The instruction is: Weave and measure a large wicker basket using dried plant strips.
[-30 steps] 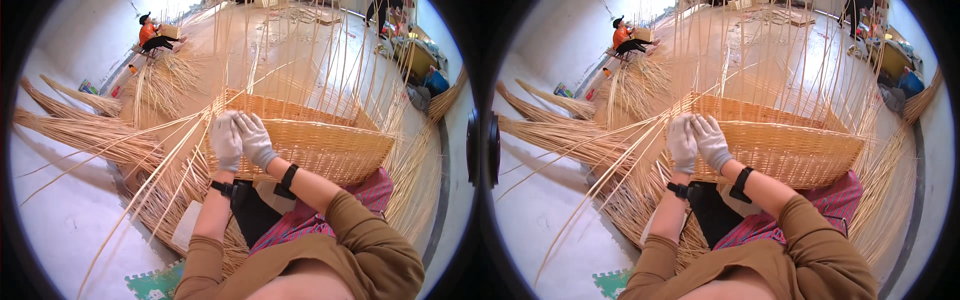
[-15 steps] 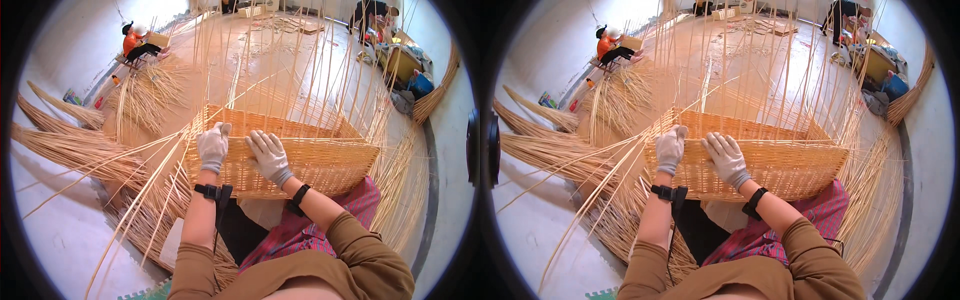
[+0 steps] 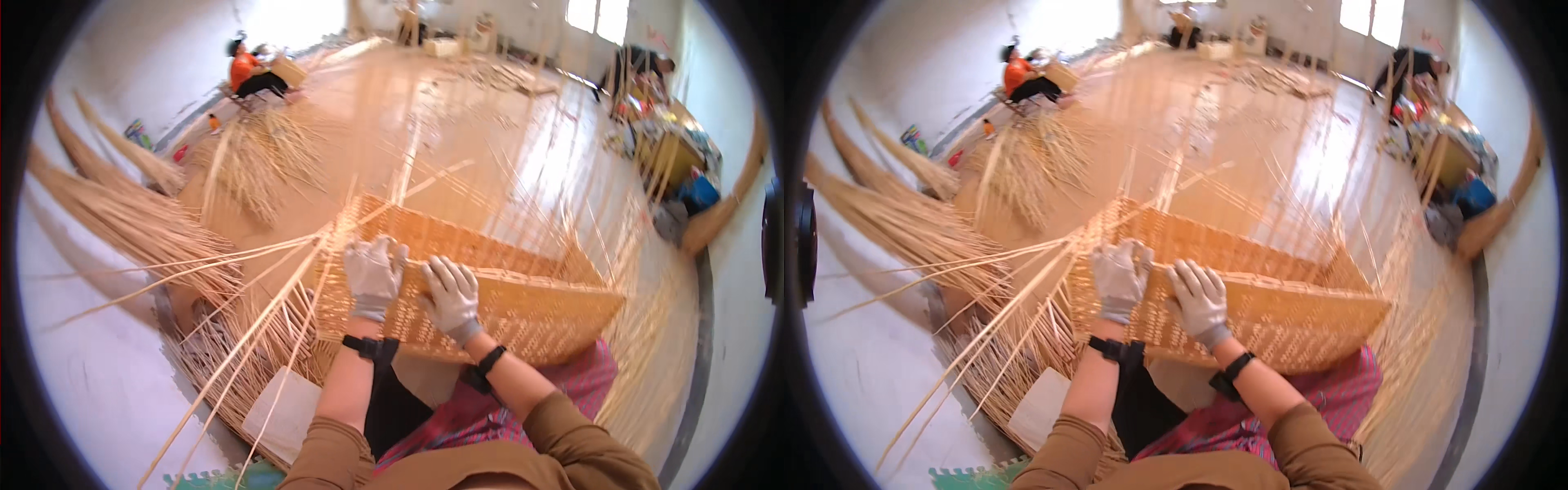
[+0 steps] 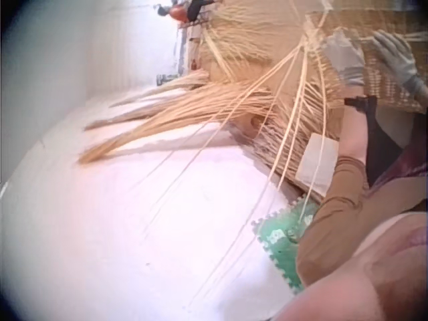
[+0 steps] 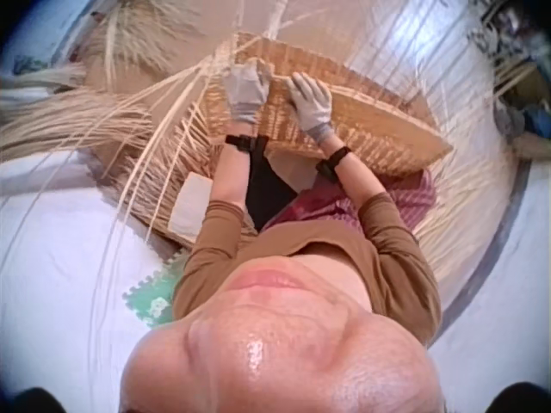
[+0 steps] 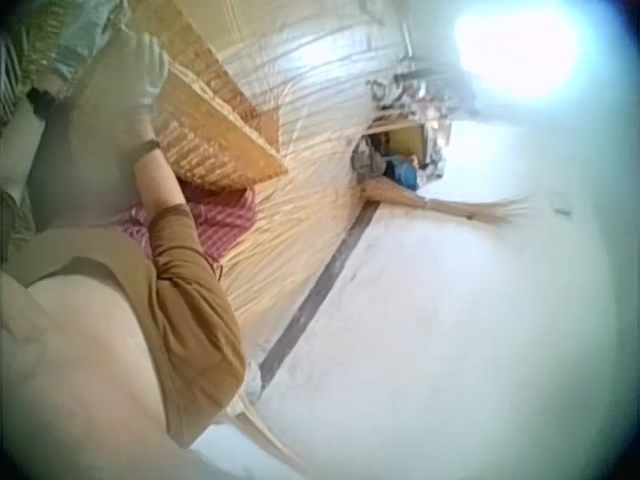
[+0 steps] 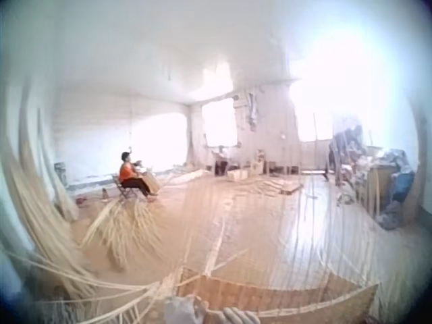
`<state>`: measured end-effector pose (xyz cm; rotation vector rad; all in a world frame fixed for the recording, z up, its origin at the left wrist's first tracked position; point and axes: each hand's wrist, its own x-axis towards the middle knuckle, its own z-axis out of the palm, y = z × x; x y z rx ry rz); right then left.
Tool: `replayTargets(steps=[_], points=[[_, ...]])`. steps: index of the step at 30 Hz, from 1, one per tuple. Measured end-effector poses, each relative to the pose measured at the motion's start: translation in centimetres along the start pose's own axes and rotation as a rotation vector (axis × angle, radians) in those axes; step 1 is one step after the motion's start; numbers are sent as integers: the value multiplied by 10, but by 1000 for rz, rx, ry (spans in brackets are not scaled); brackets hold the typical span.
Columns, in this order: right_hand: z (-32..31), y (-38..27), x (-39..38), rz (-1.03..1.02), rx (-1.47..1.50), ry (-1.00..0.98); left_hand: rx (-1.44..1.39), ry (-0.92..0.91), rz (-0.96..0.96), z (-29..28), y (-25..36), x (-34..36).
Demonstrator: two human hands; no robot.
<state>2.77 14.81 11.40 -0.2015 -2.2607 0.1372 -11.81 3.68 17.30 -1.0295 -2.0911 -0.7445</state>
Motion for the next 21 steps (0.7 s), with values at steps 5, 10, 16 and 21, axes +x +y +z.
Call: replayTargets(steps=[5,10,16,21], points=[[1,-2,4,-20,6,19,-90,-58,-65,-3,0,4],[2,1,0,-6,12,-36,-78,-67,-60,1,-1,3],[6,2,-3,17,58,-36,-122,21,-116,9,2,3],[3,3,-3,-5,51,-15,-87,59,-132,13,4,4]])
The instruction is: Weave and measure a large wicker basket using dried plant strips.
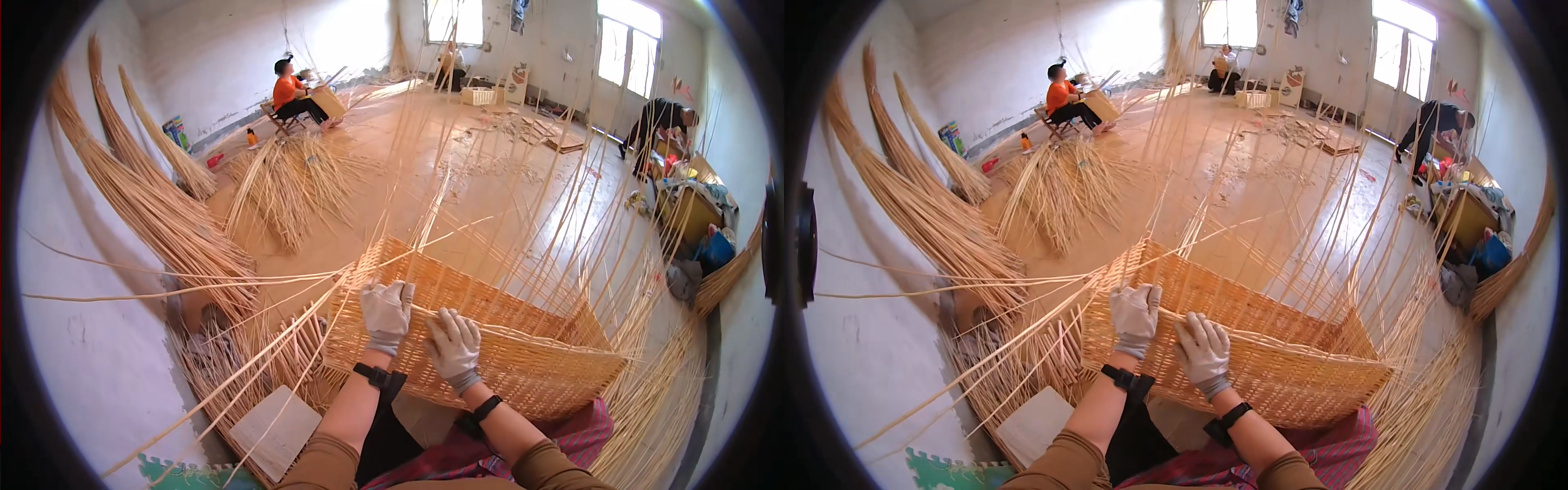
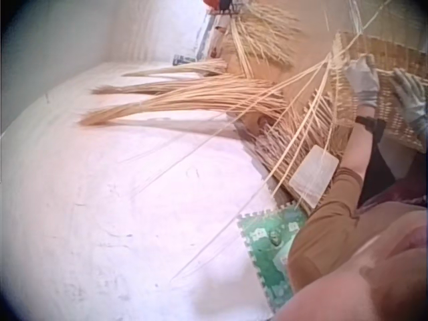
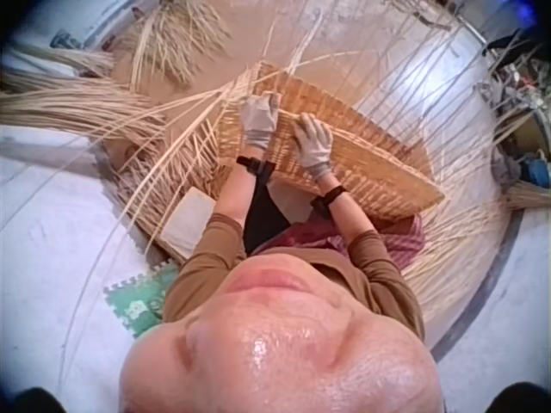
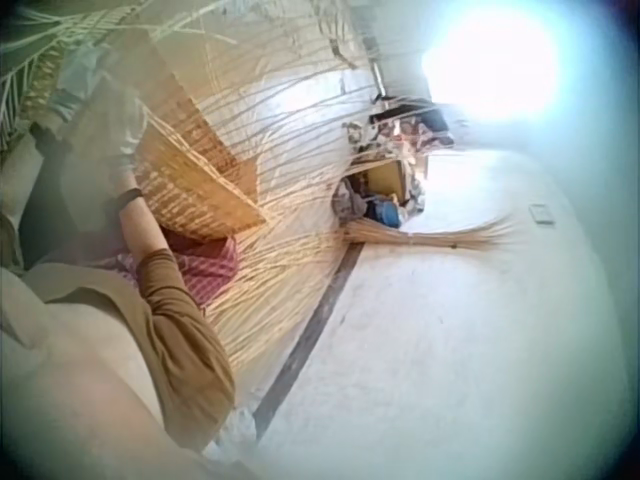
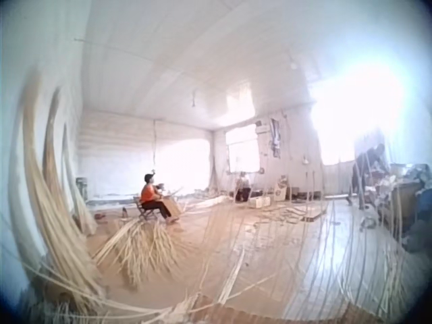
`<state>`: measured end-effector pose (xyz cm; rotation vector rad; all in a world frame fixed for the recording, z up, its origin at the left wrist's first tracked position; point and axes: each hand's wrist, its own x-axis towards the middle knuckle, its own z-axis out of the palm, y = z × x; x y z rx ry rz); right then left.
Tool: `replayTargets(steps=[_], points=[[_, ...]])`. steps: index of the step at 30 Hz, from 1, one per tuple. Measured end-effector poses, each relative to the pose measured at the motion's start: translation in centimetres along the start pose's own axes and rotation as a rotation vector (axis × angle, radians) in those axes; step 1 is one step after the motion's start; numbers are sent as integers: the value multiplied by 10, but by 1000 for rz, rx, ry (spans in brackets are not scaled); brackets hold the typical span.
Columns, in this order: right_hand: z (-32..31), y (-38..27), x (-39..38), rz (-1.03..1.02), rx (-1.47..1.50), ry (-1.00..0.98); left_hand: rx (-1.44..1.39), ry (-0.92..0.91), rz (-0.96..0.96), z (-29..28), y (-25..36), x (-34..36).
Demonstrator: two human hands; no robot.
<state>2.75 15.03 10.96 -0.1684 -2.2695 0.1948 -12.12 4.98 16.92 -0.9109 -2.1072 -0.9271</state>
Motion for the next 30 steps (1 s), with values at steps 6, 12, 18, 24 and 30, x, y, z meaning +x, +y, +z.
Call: replayTargets(steps=[6,12,18,24,30], points=[[-4,-2,-1,-15,-1,-6,30,9,25,-1,0,-2],[-10,-2,2,-2,-8,5,62,0,35,-2,4,-2],[-23,-33,-16,284,589,42,-32,-217,-2,-14,0,-2],[-21,-12,-9,1038,1065,568,-62,-348,-32,-21,-6,2],[1,29,142,210,551,279,-40,-243,-195,-8,8,0]])
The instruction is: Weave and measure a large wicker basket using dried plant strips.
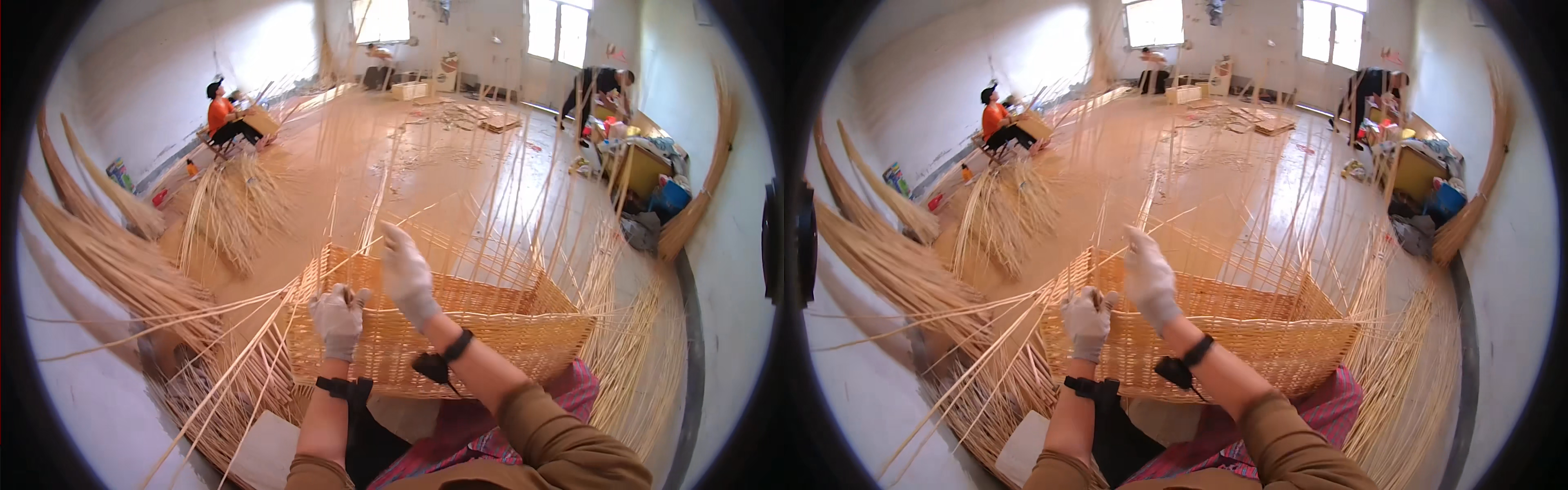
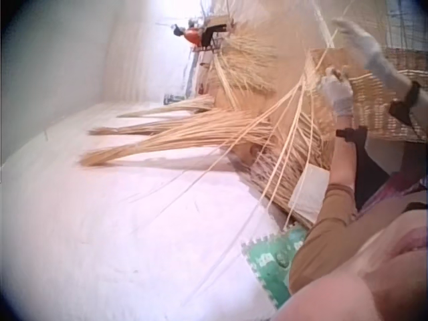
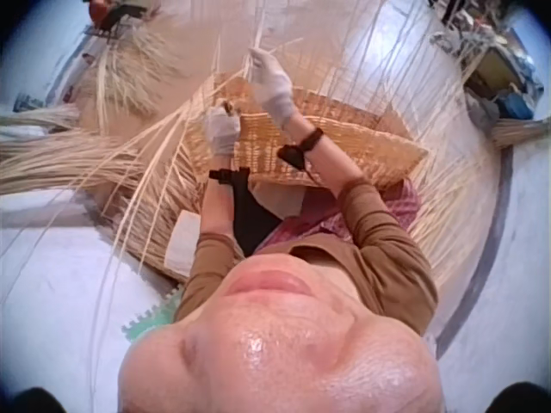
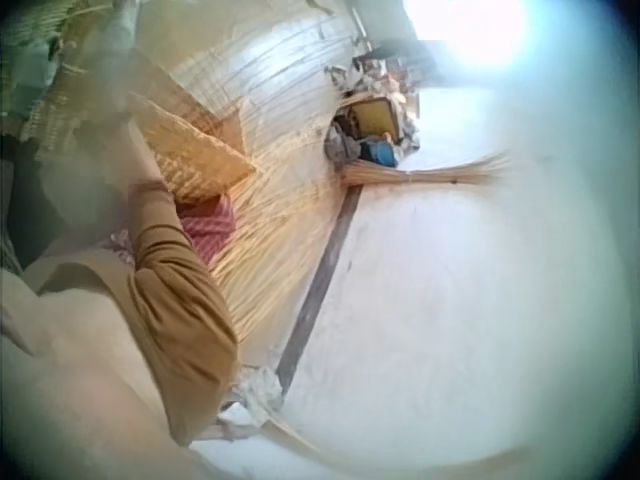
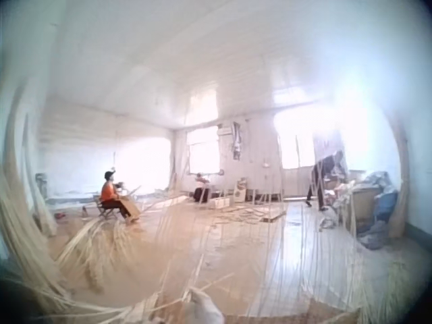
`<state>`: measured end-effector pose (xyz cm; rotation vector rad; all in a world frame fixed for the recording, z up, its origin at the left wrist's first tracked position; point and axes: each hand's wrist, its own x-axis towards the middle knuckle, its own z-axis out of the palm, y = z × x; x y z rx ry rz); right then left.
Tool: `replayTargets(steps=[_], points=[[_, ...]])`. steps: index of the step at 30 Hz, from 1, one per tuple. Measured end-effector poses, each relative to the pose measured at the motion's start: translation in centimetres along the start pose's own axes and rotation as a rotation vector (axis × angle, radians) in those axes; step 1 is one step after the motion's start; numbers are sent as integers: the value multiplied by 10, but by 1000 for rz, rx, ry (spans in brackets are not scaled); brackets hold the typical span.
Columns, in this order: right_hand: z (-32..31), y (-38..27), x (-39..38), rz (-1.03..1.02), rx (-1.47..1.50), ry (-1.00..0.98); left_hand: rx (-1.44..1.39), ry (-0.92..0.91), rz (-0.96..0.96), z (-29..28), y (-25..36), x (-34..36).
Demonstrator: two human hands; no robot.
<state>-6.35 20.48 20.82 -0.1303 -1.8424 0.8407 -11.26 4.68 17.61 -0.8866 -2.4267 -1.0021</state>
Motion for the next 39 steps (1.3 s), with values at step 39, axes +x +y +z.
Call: replayTargets(steps=[39], points=[[-104,20,6,22,-422,-24,-242,-571,-147,74,60,-10]])
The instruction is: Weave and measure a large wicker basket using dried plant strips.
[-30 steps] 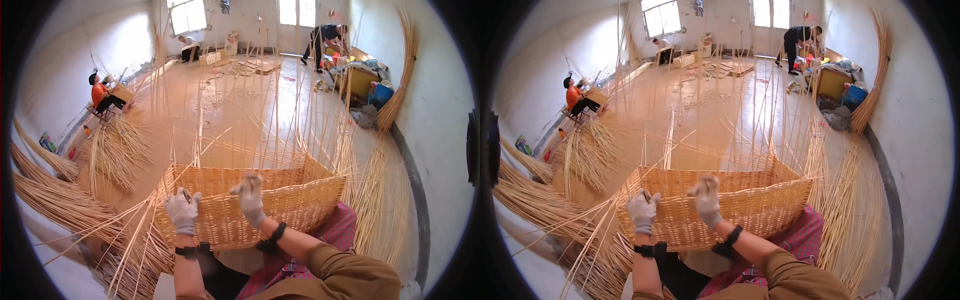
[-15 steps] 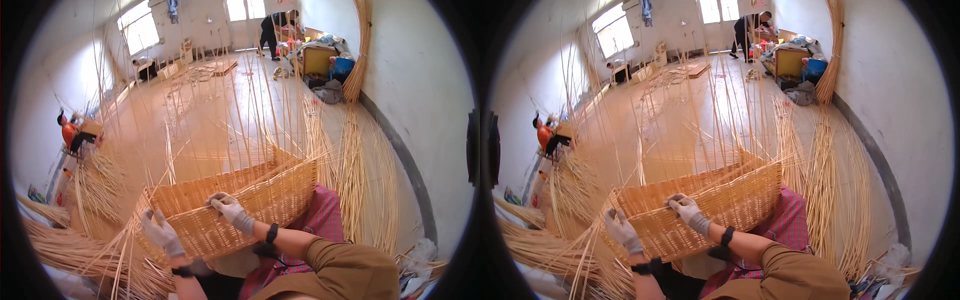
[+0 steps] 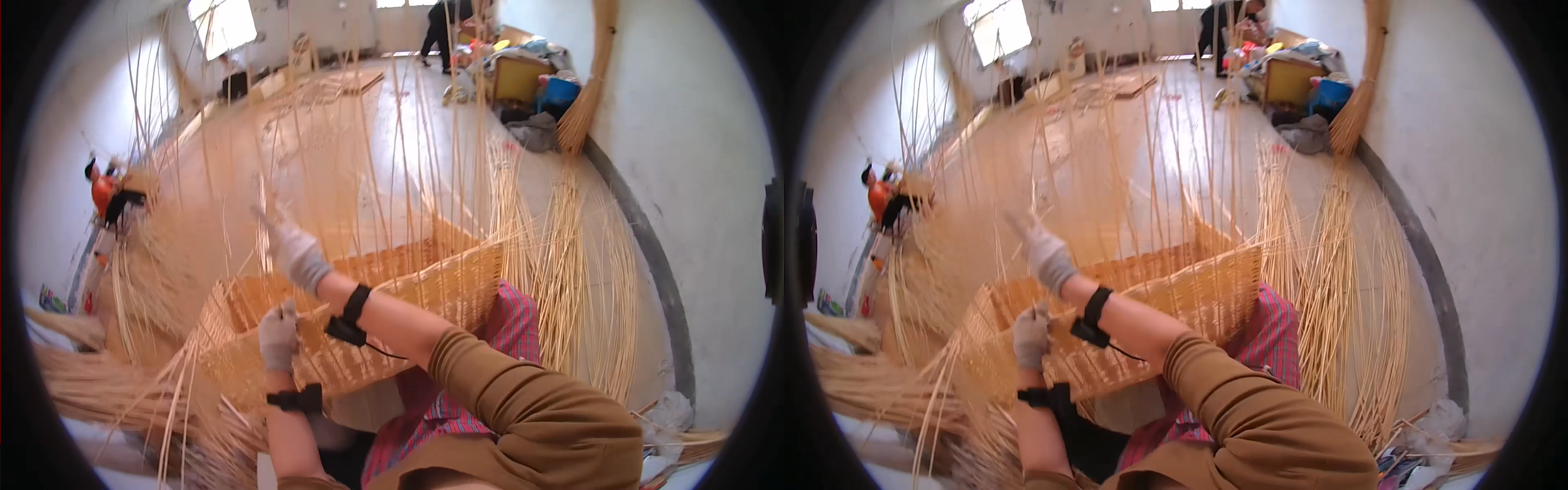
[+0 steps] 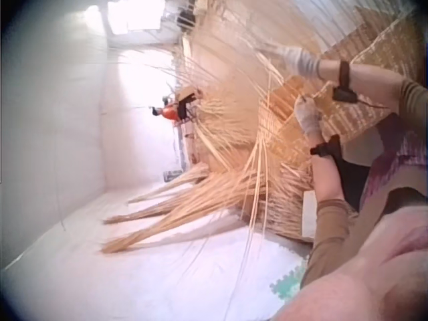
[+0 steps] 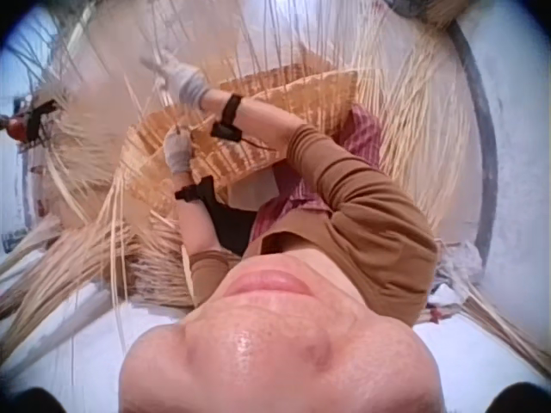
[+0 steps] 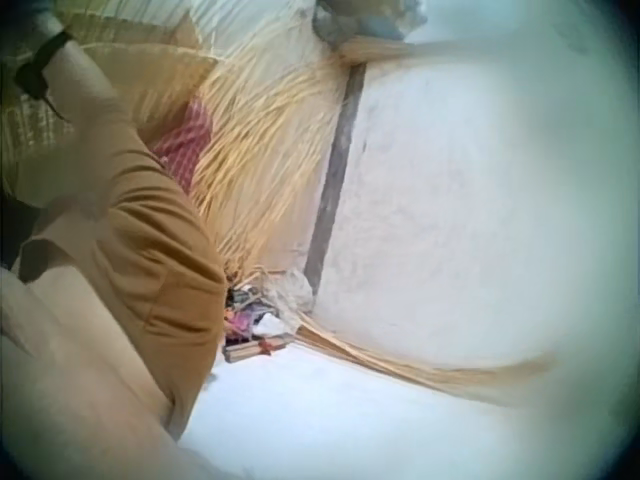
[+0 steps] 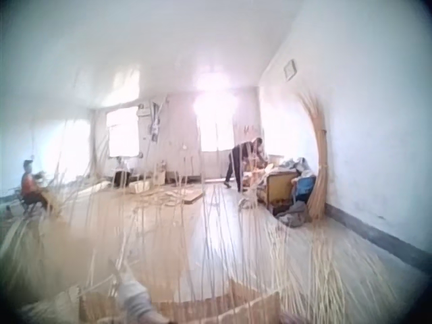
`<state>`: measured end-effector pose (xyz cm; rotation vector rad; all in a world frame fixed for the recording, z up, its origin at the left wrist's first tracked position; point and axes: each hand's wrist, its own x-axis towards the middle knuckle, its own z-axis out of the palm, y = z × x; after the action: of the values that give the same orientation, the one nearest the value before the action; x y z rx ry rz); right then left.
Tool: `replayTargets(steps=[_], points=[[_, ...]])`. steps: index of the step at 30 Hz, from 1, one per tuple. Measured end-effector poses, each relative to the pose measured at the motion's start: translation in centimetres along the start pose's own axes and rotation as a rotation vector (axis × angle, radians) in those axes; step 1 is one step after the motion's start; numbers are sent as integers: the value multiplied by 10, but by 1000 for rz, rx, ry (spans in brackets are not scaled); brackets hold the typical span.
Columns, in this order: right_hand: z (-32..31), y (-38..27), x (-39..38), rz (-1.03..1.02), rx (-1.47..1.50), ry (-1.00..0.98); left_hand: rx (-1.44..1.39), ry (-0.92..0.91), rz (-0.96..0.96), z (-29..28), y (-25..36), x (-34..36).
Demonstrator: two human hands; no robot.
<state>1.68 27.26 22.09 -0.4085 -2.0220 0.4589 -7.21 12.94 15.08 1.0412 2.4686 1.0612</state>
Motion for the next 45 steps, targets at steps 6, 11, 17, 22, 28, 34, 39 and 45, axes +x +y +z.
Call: replayTargets(steps=[6,11,17,22,28,34,39,45], points=[[-46,59,-137,779,1280,293,-136,-134,-114,-14,16,-15],[-75,74,-169,827,1146,3,15,173,81,-4,54,-10],[-87,90,-164,835,1129,-60,-67,301,-173,-3,85,-14],[-99,105,-178,1046,1020,260,21,378,370,43,80,-22],[-73,84,-39,175,125,-5,46,-72,144,95,66,-11],[-111,123,-130,591,985,435,-57,-105,-110,88,82,-14],[-148,151,-183,1031,586,427,435,339,747,115,114,-57],[-140,200,-112,194,305,226,572,48,545,181,127,-70]])
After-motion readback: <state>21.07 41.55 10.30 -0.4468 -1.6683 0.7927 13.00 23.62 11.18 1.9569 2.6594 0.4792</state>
